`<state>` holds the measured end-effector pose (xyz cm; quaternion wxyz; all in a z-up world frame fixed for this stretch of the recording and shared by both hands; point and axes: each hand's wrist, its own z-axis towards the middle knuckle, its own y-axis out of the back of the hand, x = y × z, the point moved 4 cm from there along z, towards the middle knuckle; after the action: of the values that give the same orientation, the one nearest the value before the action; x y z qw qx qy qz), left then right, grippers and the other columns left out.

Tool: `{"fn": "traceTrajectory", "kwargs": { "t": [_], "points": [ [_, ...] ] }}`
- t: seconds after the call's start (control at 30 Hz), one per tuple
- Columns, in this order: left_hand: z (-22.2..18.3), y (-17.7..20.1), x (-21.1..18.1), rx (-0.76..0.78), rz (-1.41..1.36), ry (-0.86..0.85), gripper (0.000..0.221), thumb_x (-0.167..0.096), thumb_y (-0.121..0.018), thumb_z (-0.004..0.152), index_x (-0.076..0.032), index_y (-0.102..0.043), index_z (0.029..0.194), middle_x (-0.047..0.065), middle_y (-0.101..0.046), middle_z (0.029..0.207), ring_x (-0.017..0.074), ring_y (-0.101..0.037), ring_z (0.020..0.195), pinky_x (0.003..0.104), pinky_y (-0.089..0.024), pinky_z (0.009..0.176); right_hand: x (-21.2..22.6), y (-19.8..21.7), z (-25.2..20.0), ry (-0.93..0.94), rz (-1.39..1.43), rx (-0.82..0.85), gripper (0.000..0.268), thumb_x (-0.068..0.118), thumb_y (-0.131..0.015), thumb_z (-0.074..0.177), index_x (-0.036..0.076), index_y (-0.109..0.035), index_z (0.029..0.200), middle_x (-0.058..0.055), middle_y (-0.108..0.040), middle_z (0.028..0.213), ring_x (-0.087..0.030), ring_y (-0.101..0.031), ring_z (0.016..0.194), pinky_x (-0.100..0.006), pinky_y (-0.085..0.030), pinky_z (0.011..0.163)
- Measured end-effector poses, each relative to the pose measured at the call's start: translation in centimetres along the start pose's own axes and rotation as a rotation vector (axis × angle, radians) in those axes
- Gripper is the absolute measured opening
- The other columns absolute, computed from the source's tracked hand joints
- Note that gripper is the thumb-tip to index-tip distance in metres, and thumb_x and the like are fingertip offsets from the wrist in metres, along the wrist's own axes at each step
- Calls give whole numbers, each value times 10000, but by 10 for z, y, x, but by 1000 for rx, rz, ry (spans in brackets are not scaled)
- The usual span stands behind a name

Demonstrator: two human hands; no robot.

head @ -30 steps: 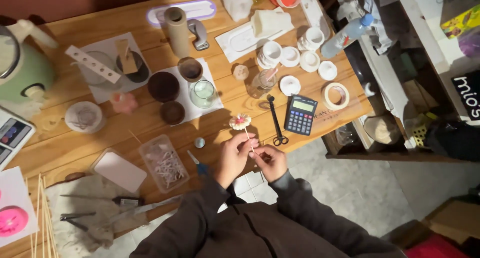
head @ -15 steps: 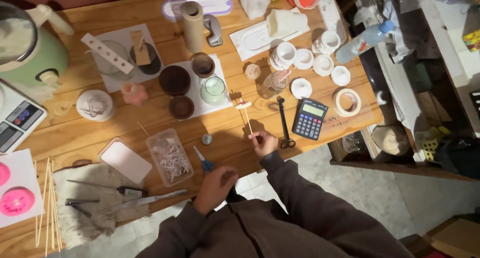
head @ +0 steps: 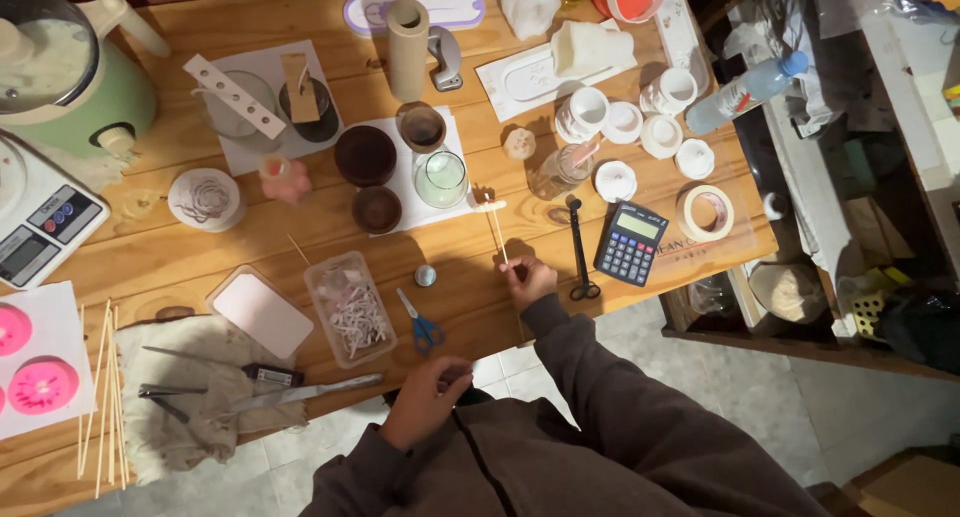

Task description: Removing flower-shaped wax pieces from silicone molds and mounting them onto wooden sticks.

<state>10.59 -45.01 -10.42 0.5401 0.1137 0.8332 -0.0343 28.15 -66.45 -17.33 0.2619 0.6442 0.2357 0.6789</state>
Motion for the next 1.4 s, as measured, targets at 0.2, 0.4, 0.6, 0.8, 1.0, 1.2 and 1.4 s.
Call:
{"fn": "traceTrajectory", "kwargs": {
  "t": [0.2, 0.4, 0.6, 0.8, 1.0, 1.2, 1.4],
  "points": [
    [1, -2, 3, 0, -45, 28, 274, -193, -711, 889, -73, -734, 1134, 28, -806, 996, 129, -727, 801, 254, -587, 742, -15, -11, 1, -19, 40, 10, 88, 118, -816, 811, 55, -757, 829, -1, -658, 622, -125, -547, 508, -251, -480, 523],
    [3, -2, 1, 0, -18, -13, 276, -185, -703, 889, -64, -728, 1136, 41, -806, 1005, 143, -743, 823, 265, -597, 762, -12, -9, 4, -28, 14, 10, 140, 149, -830, 806, 28, -760, 819, -25, -654, 597, -141, -547, 487, -262, -475, 499],
    [2, -2, -3, 10, -8, 5, 261, -188, -703, 889, -74, -727, 1123, 28, -801, 1029, 142, -739, 826, 264, -597, 768, -22, -13, 5, -80, 48, 19, 118, 143, -814, 801, 36, -765, 797, -31, -704, 644, -137, -601, 528, -256, -520, 552],
    [2, -3, -5, 0, -4, 2, 272, -198, -703, 890, -59, -729, 1123, 40, -806, 1006, 142, -740, 810, 263, -598, 756, -15, -6, 5, -40, -11, 18, 208, 235, -853, 786, 51, -757, 795, -15, -680, 633, -139, -591, 521, -260, -512, 540],
    [-2, -1, -3, 0, -10, 15, 288, -212, -707, 885, -58, -727, 1128, 41, -807, 989, 145, -736, 797, 262, -596, 745, -9, 27, 9, 68, -62, -65, 301, 358, -864, 784, 80, -780, 861, -40, -732, 684, -143, -650, 541, -255, -531, 521],
    [-26, 11, 3, -51, 12, 2, 285, -192, -743, 848, -82, -718, 1109, 21, -809, 959, 150, -752, 795, 263, -607, 744, -15, 85, 8, -280, 248, 90, 202, -20, -658, 877, 107, -752, 1003, -69, -783, 1077, -173, -734, 904, -296, -599, 851],
    [-69, 20, 21, -287, 57, -10, 124, -195, -770, 817, -77, -804, 833, 3, -754, 685, 121, -603, 564, 249, -509, 573, 58, 149, 22, -37, 496, -15, 127, 22, -629, 961, 30, -719, 1050, -64, -730, 983, -126, -655, 800, -222, -533, 756]
  ]
}}
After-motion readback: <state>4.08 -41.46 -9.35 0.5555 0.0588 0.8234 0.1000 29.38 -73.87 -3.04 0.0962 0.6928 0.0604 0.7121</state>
